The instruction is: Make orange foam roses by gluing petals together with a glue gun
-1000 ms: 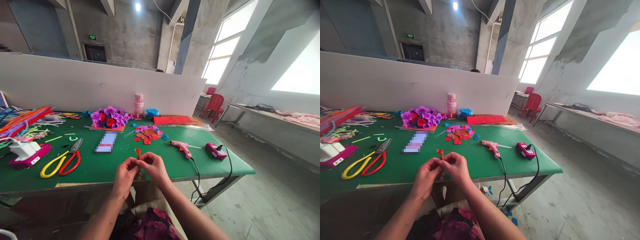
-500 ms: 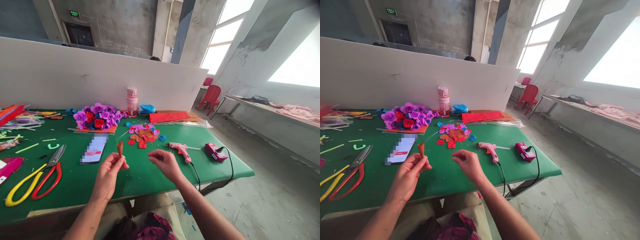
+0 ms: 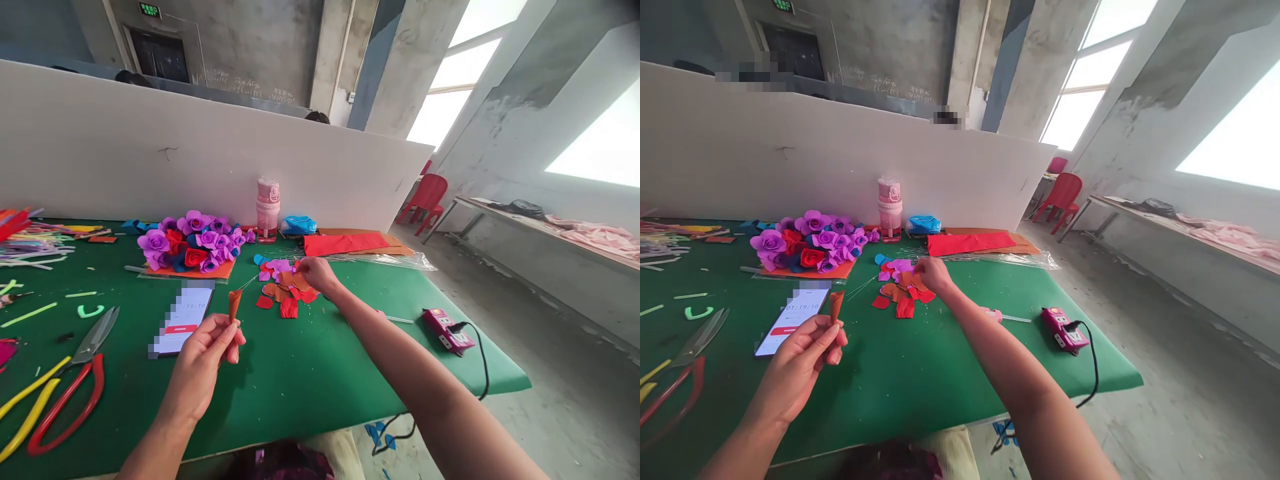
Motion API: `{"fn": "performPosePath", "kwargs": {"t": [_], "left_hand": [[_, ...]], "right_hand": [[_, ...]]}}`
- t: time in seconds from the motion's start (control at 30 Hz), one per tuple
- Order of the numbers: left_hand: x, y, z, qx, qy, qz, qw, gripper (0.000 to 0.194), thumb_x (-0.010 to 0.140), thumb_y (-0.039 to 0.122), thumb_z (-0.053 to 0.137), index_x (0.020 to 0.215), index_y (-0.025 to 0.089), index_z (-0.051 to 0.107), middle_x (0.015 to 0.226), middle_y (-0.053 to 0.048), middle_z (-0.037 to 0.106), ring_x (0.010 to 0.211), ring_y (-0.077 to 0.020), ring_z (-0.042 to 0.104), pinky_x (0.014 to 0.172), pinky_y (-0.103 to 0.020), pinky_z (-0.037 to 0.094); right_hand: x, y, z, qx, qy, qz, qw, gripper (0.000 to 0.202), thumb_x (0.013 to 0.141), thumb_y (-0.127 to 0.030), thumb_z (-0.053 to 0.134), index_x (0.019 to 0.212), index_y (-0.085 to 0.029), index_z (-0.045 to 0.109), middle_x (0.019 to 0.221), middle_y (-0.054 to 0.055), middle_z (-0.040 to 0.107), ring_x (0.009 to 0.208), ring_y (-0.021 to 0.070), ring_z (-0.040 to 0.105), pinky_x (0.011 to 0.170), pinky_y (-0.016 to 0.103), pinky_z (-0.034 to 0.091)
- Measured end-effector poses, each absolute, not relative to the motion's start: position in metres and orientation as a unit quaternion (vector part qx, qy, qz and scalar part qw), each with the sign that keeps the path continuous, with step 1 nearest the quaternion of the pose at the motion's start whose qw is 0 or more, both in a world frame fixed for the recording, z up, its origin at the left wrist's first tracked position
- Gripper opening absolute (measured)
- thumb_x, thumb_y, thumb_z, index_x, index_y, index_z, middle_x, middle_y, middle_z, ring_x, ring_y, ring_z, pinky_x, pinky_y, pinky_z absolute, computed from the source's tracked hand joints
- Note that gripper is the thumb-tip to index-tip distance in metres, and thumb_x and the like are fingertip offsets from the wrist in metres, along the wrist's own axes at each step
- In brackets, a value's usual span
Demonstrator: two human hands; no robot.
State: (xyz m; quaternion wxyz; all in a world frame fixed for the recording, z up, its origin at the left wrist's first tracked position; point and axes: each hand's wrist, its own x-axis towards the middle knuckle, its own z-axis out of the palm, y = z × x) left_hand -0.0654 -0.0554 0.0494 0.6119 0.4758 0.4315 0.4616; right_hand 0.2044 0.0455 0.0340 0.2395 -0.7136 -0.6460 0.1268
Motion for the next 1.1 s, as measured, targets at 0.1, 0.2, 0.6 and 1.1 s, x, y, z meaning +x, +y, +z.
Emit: {"fn": "performPosePath", "kwargs": {"t": [0.1, 0.2, 0.6, 1.1], "left_hand": [[-0.067, -0.052, 0.047, 0.474, 0.436, 0.457, 0.613, 0.025, 0.073, 0.039, 0.069, 0.078, 0.018, 0.057, 0.063, 0.002, 0.060, 0.049, -0.0084, 0.046, 0.053, -0.023, 0.039], [-0.068, -0.051, 0.047, 0.473, 0.441, 0.453, 0.614, 0.025, 0.072, 0.039, 0.069, 0.077, 0.018, 0.057, 0.064, 0.002, 0.060, 0.048, -0.0084, 0.046, 0.054, -0.024, 0.039], [-0.046, -0.041, 0.053, 0.404, 0.439, 0.479, 0.644, 0.029, 0.069, 0.040, 0.071, 0.075, 0.018, 0.053, 0.057, 0.007, 0.048, 0.041, -0.0019, 0.026, 0.041, -0.017, 0.020], [-0.036, -0.040, 0.054, 0.433, 0.436, 0.440, 0.655, 0.029, 0.070, 0.041, 0.069, 0.075, 0.018, 0.052, 0.057, 0.007, 0.047, 0.041, -0.0016, 0.025, 0.041, -0.017, 0.018]], "right_hand": [[0.192, 0.070, 0.025, -0.732, -0.636, 0.139, 0.199, 0.006, 0.070, -0.022, 0.068, 0.075, -0.020, 0.071, 0.090, 0.006, 0.072, 0.088, 0.0206, 0.062, 0.071, 0.025, 0.042], [0.184, 0.087, 0.018, -0.759, -0.607, 0.154, 0.176, 0.012, 0.068, -0.030, 0.071, 0.068, -0.018, 0.068, 0.084, 0.008, 0.071, 0.081, 0.0224, 0.062, 0.064, 0.026, 0.042], [0.182, 0.066, 0.023, -0.736, -0.608, 0.146, 0.260, 0.013, 0.078, -0.018, 0.055, 0.085, -0.018, 0.067, 0.085, 0.003, 0.071, 0.077, 0.0143, 0.063, 0.063, 0.021, 0.042], [0.190, 0.071, 0.012, -0.734, -0.569, 0.175, 0.325, 0.008, 0.072, -0.013, 0.064, 0.071, -0.019, 0.070, 0.082, 0.004, 0.072, 0.083, 0.0200, 0.064, 0.070, 0.027, 0.044]]}}
